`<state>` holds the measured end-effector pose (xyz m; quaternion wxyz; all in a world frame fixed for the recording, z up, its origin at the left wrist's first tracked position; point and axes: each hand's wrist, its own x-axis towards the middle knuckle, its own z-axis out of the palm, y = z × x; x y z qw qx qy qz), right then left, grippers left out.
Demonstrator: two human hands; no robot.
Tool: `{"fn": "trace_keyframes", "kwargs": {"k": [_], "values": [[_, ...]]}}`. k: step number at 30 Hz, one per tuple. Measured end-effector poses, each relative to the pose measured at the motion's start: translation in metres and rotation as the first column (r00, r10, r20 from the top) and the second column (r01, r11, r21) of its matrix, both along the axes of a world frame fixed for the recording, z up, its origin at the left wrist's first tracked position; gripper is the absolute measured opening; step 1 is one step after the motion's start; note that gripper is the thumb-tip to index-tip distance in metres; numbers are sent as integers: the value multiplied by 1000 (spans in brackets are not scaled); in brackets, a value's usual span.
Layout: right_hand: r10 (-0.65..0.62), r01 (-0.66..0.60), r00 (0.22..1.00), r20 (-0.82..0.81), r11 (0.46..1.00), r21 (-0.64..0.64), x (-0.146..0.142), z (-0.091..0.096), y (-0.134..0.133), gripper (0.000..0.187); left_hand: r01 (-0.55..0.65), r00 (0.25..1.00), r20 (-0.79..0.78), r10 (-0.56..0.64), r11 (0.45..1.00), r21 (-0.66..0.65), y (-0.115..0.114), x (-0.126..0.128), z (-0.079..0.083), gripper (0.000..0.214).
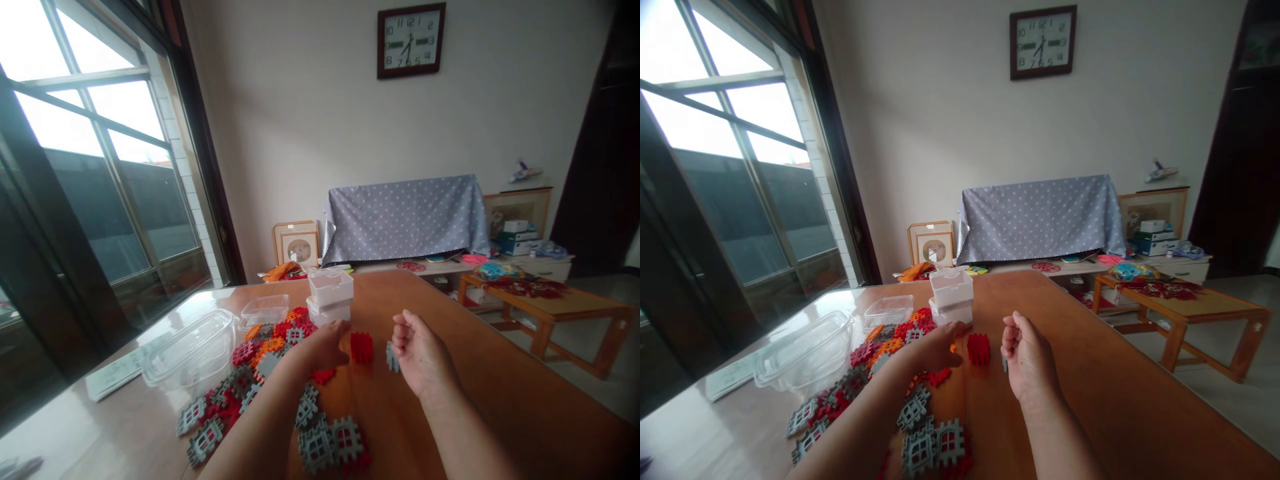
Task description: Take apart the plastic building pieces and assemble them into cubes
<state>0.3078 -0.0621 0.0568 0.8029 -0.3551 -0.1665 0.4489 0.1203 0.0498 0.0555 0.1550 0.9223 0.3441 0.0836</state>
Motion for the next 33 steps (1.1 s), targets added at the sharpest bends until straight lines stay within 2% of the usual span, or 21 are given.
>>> {"fn": "trace_keyframes", "kwargs": {"k": [5, 7, 10, 14, 18, 21, 24, 26, 29, 33], "values": [[154, -144, 959, 240, 988, -60, -21, -1, -8, 30, -114, 992, 62, 113, 993, 9, -27, -56, 12, 45], [216, -189, 903, 371, 976, -107, -31, 0, -13, 32, -164, 984, 72, 162, 986, 26, -39, -76, 13, 36], [340, -259, 772, 537, 940, -221, -43, 0, -19, 34, -263, 960, 103, 259, 964, 33, -55, -103, 10, 30], [468, -355, 540, 700, 880, -315, -56, -6, -21, 36, -363, 905, 265, 332, 929, 76, -65, -128, 2, 26], [467, -376, 254, 847, 854, -358, -66, -16, -21, 41, -457, 840, 354, 411, 887, 57, -62, -141, -5, 27], [444, -353, 37, 895, 844, -404, -76, -22, -25, 64, -491, 843, 285, 456, 869, 64, -61, -146, -9, 31], [400, -351, -200, 894, 823, -446, -90, -28, -32, 91, -504, 858, 176, 482, 857, 110, -63, -147, -11, 54], [408, -330, -314, 858, 800, -501, -100, -33, -34, 100, -497, 866, 126, 483, 859, 125, -66, -146, -12, 66], [391, -278, -376, 840, 817, -505, -111, -38, -35, 89, -446, 894, 91, 438, 888, 112, -70, -143, -10, 60], [312, -289, -347, 884, 861, -418, -112, -37, -32, 49, -400, 916, 77, 393, 909, 121, -73, -142, -5, 33]]}}
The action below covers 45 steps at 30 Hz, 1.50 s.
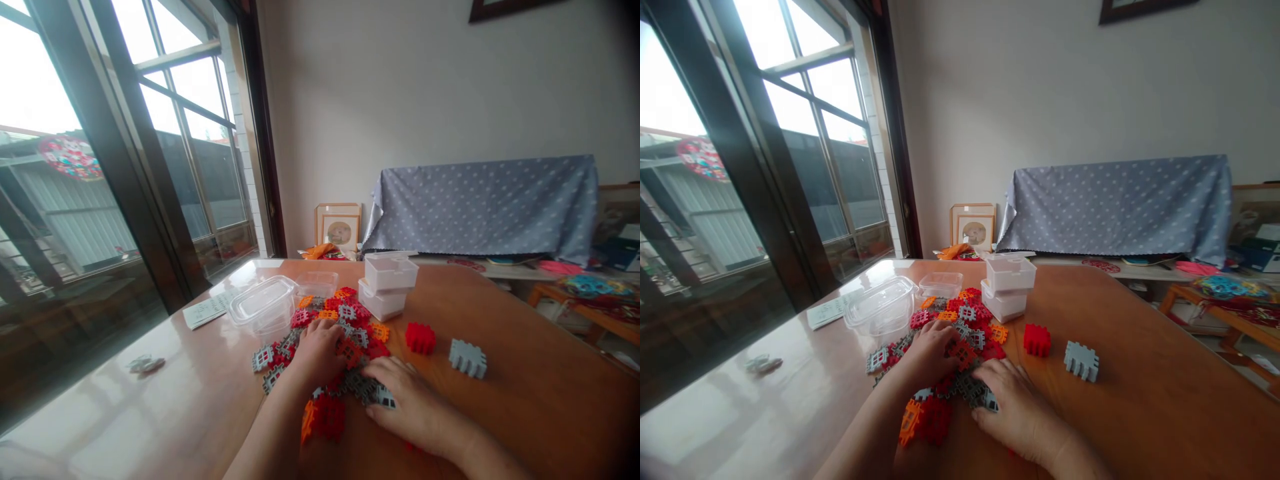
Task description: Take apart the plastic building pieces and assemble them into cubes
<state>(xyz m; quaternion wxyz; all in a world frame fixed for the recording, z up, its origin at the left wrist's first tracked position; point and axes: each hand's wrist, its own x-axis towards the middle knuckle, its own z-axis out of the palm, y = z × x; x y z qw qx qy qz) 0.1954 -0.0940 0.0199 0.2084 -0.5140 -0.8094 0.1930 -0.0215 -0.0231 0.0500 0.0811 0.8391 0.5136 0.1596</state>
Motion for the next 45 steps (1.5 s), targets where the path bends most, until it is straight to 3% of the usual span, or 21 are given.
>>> {"fn": "trace_keyframes", "kwargs": {"k": [8, 10, 13, 17, 25, 31, 45], "values": [[-61, 63, 997, -55, 997, 33, 8, 5, 6, 9, -51, 998, -33, 53, 998, 40, -3, 0, 4, 20], [-96, 100, 993, -64, 993, 65, 8, 2, 9, 12, -36, 999, -18, 37, 998, 44, -4, 4, 5, 30], [-121, 122, 993, -12, 985, 125, 9, -4, 14, 22, 82, 996, 23, -82, 996, 35, -8, 12, 3, 46], [-142, 133, 988, 58, 981, 139, 12, -8, 18, 32, 191, 982, -2, -191, 981, -42, -10, 18, -2, 30], [-154, 137, 980, 128, 982, 131, 6, -6, 25, 19, 165, 986, -3, -166, 983, 81, -3, 13, -2, 6], [-174, 164, 979, 104, 982, 91, 5, -12, 30, 7, 195, 981, -19, -194, 979, 58, -3, 15, -7, 5], [-130, 127, 990, 58, 991, 48, 10, -7, 27, 4, 219, 975, 29, -221, 975, 40, -2, 17, -7, 10]]}}
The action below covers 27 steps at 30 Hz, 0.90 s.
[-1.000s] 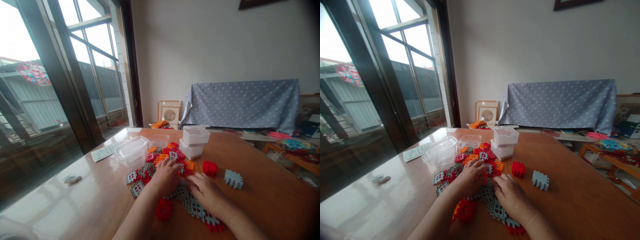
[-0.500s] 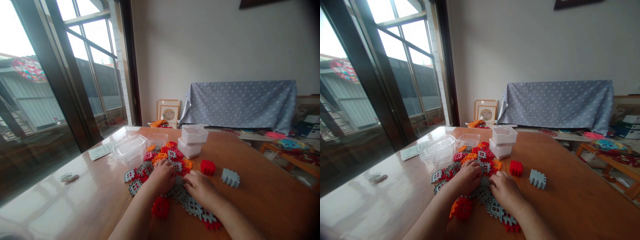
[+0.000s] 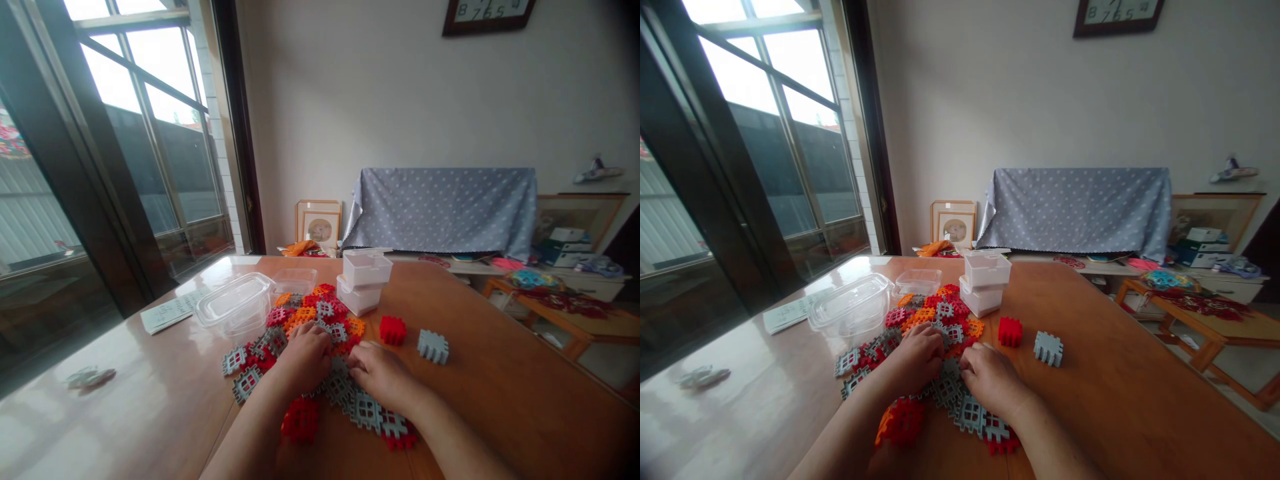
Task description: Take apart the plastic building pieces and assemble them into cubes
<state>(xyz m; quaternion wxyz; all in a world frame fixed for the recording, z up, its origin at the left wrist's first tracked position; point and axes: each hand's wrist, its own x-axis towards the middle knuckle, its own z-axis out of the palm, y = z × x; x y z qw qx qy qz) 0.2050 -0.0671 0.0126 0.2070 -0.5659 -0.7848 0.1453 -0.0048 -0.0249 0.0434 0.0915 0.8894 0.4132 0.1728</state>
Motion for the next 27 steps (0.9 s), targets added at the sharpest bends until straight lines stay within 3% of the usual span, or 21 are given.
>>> {"fn": "trace_keyframes", "kwargs": {"k": [6, 11, 16, 18, 20, 22, 25, 27], "values": [[10, -10, 1000, 4, 1000, 16, 9, 4, -4, 5, -24, 999, 31, 23, 1000, 13, 1, 0, 0, 9], [-33, 34, 999, -31, 998, 47, 24, 12, -8, 7, -99, 979, 177, 99, 995, -12, 2, 3, 7, 11], [-65, 76, 994, -91, 990, 121, 28, 17, -11, 9, -92, 887, 426, 180, 971, -219, 2, 14, 6, 10], [-73, 91, 991, -116, 984, 156, 26, 18, -12, 8, -13, 813, 534, 232, 924, -382, 2, 22, -1, 15], [-69, 95, 987, -145, 979, 181, 24, 20, -12, 9, 133, 715, 634, 296, 833, -538, 3, 29, -8, 23], [-63, 97, 982, -179, 978, 186, 22, 20, -12, 9, 252, 616, 701, 361, 752, -609, 4, 33, -14, 29], [-80, 115, 970, -230, 983, 142, 22, 21, -13, 8, 262, 544, 716, 437, 722, -640, 6, 32, -15, 31], [-91, 122, 960, -263, 987, 106, 22, 22, -15, 19, 259, 527, 716, 458, 716, -648, 5, 30, -10, 30]]}}
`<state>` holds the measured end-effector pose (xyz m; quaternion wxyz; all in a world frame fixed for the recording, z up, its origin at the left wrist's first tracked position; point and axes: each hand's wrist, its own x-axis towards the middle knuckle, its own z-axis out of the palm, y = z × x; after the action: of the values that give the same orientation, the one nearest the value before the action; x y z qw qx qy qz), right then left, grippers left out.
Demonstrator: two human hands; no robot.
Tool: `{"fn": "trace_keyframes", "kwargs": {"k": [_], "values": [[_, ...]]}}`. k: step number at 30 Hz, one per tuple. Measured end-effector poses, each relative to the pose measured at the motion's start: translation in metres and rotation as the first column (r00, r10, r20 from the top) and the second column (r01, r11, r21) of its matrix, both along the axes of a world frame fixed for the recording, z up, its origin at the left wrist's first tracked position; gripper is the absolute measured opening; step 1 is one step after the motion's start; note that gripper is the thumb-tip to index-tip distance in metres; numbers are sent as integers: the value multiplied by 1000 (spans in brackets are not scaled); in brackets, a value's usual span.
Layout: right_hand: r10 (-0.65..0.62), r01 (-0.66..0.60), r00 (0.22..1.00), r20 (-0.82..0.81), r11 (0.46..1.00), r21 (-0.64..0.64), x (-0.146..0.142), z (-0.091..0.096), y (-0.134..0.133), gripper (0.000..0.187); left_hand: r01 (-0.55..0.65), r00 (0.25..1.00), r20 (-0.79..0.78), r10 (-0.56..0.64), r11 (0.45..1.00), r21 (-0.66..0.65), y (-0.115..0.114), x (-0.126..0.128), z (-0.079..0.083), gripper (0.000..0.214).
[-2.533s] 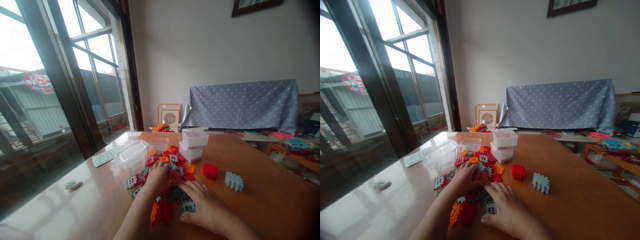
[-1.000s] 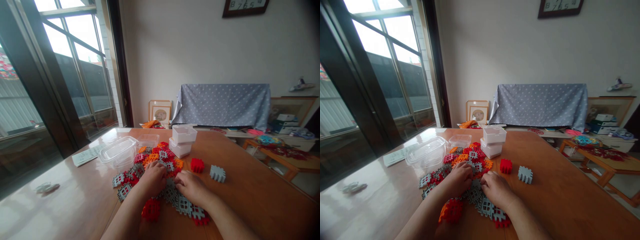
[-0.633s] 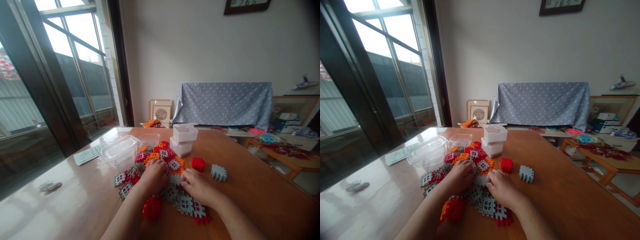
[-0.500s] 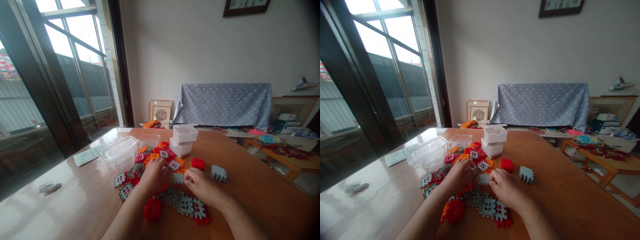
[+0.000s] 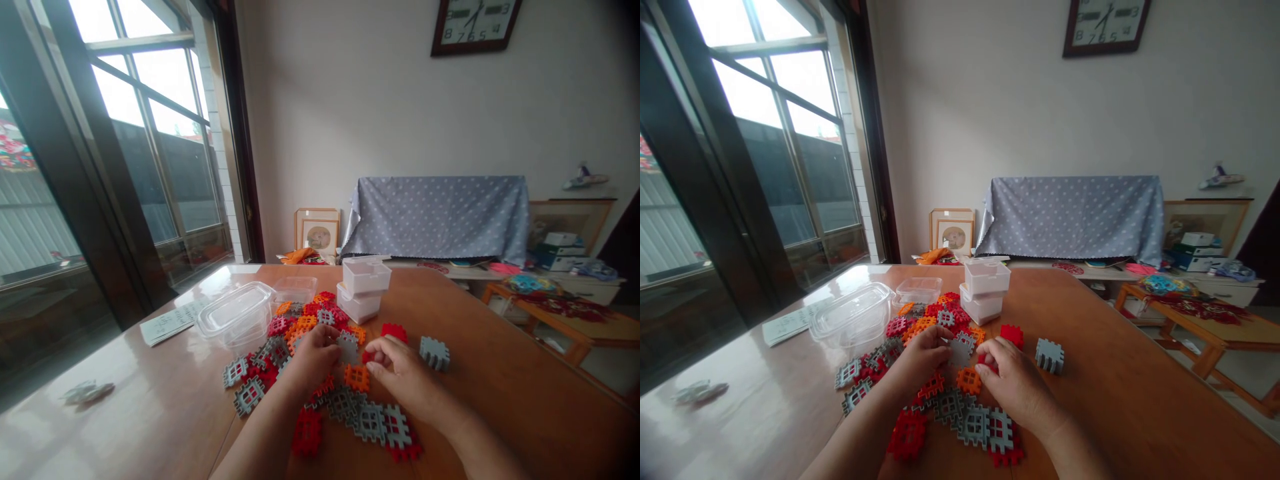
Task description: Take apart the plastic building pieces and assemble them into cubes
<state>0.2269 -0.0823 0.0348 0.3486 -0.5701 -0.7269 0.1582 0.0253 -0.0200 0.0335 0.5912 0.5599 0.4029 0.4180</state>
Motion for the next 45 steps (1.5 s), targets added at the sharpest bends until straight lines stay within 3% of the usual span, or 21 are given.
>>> {"fn": "trace_keyframes", "kwargs": {"k": [4, 6, 11, 15, 21, 26, 30, 37, 45], "values": [[46, -46, 996, -75, 999, 5, -3, 6, -5, 58, 94, 991, 101, -88, 994, -54, -7, -1, 10, 32], [64, -64, 994, -92, 998, 11, -4, 6, -5, 66, 132, 985, 120, -123, 989, -71, -11, 1, 13, 34], [75, -75, 991, -111, 997, 2, -1, 2, -2, 56, 161, 980, 128, -150, 984, -80, -16, 6, 15, 42], [26, -24, 992, -120, 999, 21, 12, 9, -2, 45, 173, 981, 103, -166, 983, -63, -15, 7, 13, 47], [-147, 151, 962, -229, 989, 0, 75, 19, -1, 44, 155, 987, 32, -156, 987, 39, -8, 0, 12, 39], [-310, 295, 916, -256, 951, -94, 130, 4, -3, 46, 162, 987, -2, -163, 985, 60, -9, -2, 16, 36], [-373, 351, 894, -247, 928, -126, 153, -16, -1, 46, 176, 984, -14, -175, 983, 51, -9, 0, 15, 37], [-394, 361, 891, -223, 916, -177, 168, -41, 17, 49, 183, 983, -38, -181, 981, 59, -9, 0, 15, 37], [-366, 314, 898, -246, 922, -227, 169, -47, 17, 56, 201, 977, -87, -195, 978, 55, -9, 2, 13, 36]]}}
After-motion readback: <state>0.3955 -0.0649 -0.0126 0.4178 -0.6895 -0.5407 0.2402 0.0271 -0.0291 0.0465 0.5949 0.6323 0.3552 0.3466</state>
